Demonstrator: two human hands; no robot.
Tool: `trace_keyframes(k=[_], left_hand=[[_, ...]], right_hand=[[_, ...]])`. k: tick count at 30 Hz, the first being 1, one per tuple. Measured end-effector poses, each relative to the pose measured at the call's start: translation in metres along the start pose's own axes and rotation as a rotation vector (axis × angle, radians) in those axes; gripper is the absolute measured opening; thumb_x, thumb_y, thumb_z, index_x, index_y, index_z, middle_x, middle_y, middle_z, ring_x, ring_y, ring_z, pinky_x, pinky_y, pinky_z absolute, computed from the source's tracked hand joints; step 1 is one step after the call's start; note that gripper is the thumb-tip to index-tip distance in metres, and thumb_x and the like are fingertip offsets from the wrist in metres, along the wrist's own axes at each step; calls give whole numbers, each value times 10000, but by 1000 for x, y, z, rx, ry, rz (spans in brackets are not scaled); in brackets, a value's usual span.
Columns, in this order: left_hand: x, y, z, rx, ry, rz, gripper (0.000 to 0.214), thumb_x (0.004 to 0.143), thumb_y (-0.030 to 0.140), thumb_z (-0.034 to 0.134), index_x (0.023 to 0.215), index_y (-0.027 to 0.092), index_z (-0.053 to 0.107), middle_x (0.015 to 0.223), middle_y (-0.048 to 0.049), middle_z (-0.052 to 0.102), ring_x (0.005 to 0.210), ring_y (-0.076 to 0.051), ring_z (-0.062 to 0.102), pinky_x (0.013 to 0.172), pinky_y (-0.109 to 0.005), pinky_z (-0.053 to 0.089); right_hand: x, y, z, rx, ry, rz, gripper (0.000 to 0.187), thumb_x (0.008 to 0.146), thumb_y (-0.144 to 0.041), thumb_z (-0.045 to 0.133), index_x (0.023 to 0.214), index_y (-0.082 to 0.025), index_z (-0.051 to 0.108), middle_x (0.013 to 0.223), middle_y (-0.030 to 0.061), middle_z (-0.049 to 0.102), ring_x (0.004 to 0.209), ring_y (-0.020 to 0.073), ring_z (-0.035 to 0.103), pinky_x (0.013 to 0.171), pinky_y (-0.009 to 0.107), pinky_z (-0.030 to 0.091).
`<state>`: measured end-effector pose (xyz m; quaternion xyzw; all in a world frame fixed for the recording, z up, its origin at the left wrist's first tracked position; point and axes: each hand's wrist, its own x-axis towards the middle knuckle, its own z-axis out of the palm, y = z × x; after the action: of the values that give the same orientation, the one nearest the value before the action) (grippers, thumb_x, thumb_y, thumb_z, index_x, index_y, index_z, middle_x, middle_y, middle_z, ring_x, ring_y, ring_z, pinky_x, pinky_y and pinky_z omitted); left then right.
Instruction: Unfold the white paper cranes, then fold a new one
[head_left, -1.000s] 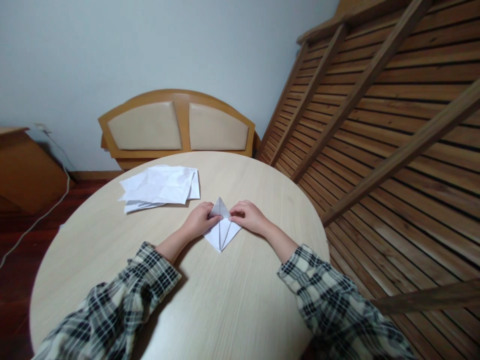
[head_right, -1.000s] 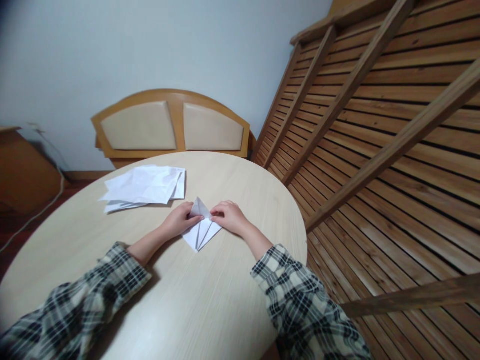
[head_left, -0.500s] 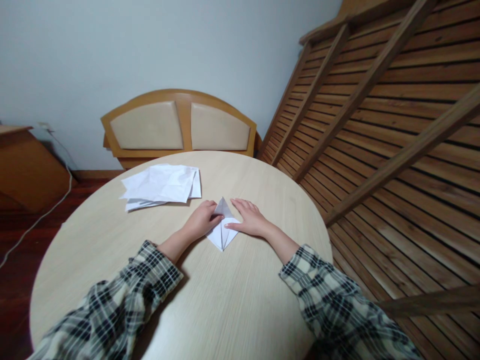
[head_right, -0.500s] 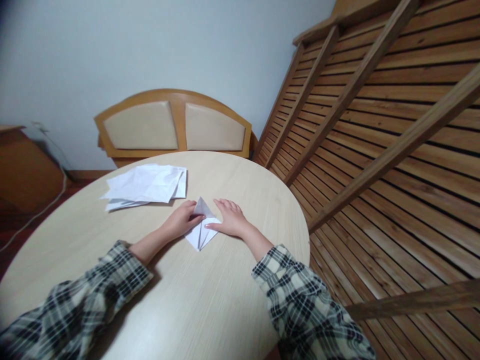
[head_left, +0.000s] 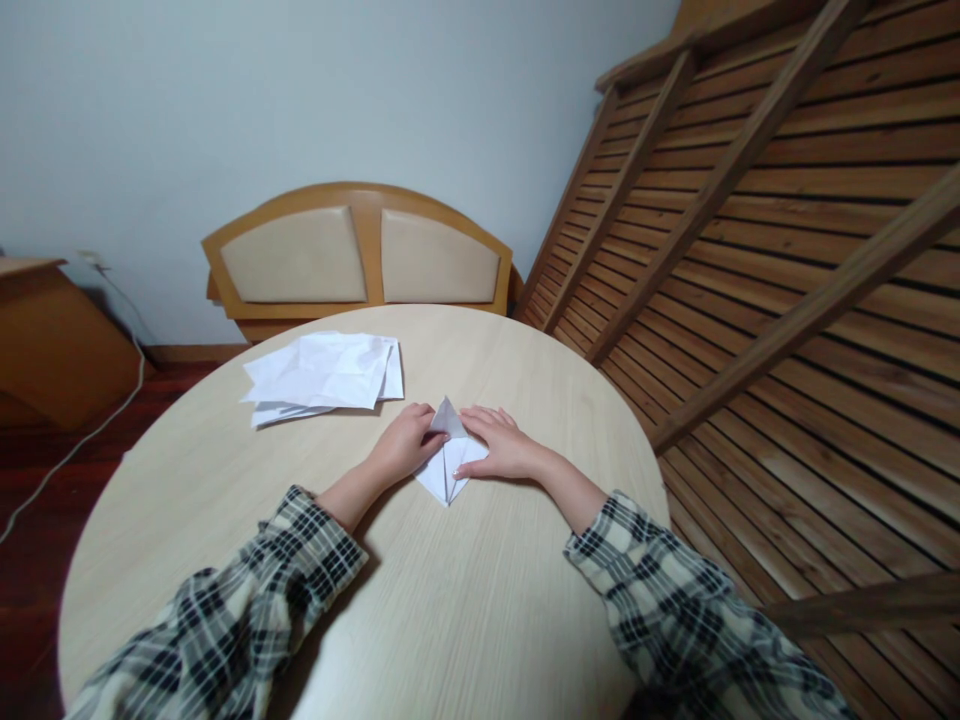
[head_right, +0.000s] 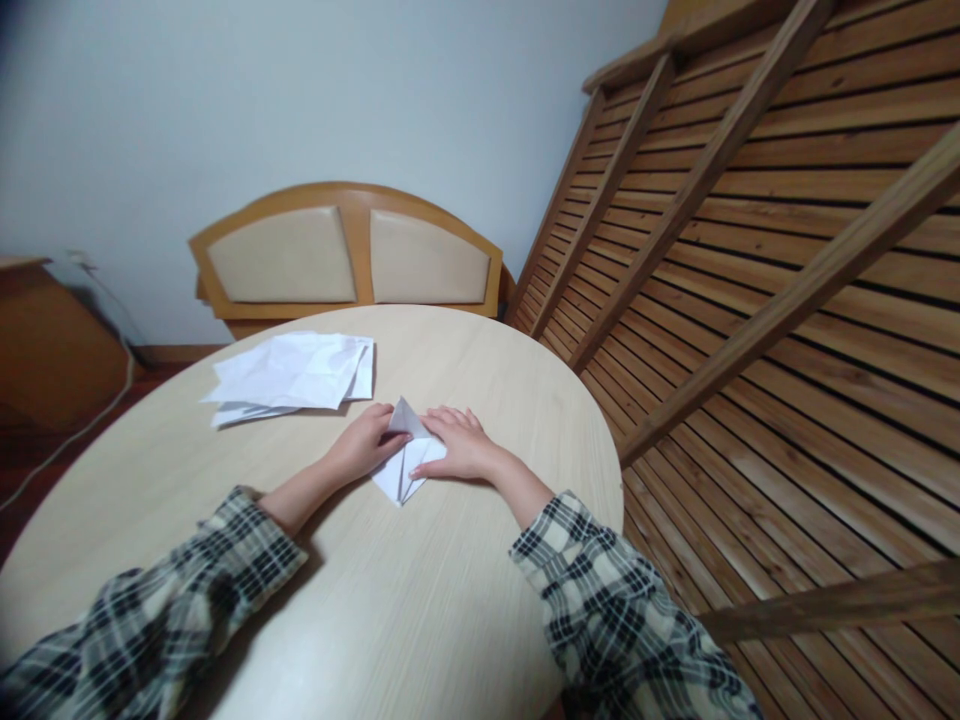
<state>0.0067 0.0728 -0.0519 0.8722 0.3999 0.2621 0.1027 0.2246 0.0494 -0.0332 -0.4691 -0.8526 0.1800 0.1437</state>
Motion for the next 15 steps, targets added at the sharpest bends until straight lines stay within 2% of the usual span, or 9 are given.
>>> trace_keyframes(k=[3, 5, 8, 12, 14, 15], left_hand=[[0, -1, 0, -34, 2, -11, 142, 909, 253, 578, 831, 173, 666, 891, -71, 601, 878, -233, 554, 824, -406, 476], [0, -1, -1, -53, 1, -15, 144, 900, 250, 586, 796, 176, 652, 875, -64, 592, 884, -233, 556, 822, -396, 471], [1, -2, -2, -82, -10, -34, 160, 886, 264, 600, 753, 177, 623, 850, -57, 579, 868, -230, 560, 813, -389, 465], [2, -5, -2, -95, -18, -89, 188, 867, 311, 619, 736, 181, 583, 817, -55, 574, 816, -232, 559, 771, -399, 472], [1, -5, -1, -100, -14, -109, 146, 853, 315, 633, 813, 177, 604, 831, -63, 596, 831, -245, 572, 781, -416, 484], [1, -6, 0, -109, 1, -112, 156, 844, 309, 644, 913, 171, 618, 876, -75, 617, 867, -256, 585, 805, -428, 490]], right_hand=[[2, 1, 0, 85, 124, -81, 426, 856, -381, 711, 1258, -255, 650, 1315, 77, 641, 1245, 258, 549, 1076, 460, 372], [4, 0, 2, 113, 191, -93, 221, 885, -250, 672, 1101, -238, 716, 1167, 55, 710, 1116, 218, 613, 1000, 396, 423], [9, -1, 6, 113, 238, -88, 126, 879, -152, 651, 952, -203, 740, 994, 47, 740, 969, 196, 636, 912, 351, 442], [13, 2, 11, 142, 274, -70, 103, 899, -161, 637, 860, -182, 730, 868, 40, 725, 860, 177, 618, 841, 323, 436], [15, 4, 14, 137, 299, -40, 124, 909, -184, 634, 819, -187, 720, 841, 34, 708, 845, 173, 602, 834, 321, 423], [16, 5, 15, 121, 310, -20, 140, 912, -197, 634, 798, -189, 715, 831, 33, 697, 847, 175, 593, 835, 322, 415]])
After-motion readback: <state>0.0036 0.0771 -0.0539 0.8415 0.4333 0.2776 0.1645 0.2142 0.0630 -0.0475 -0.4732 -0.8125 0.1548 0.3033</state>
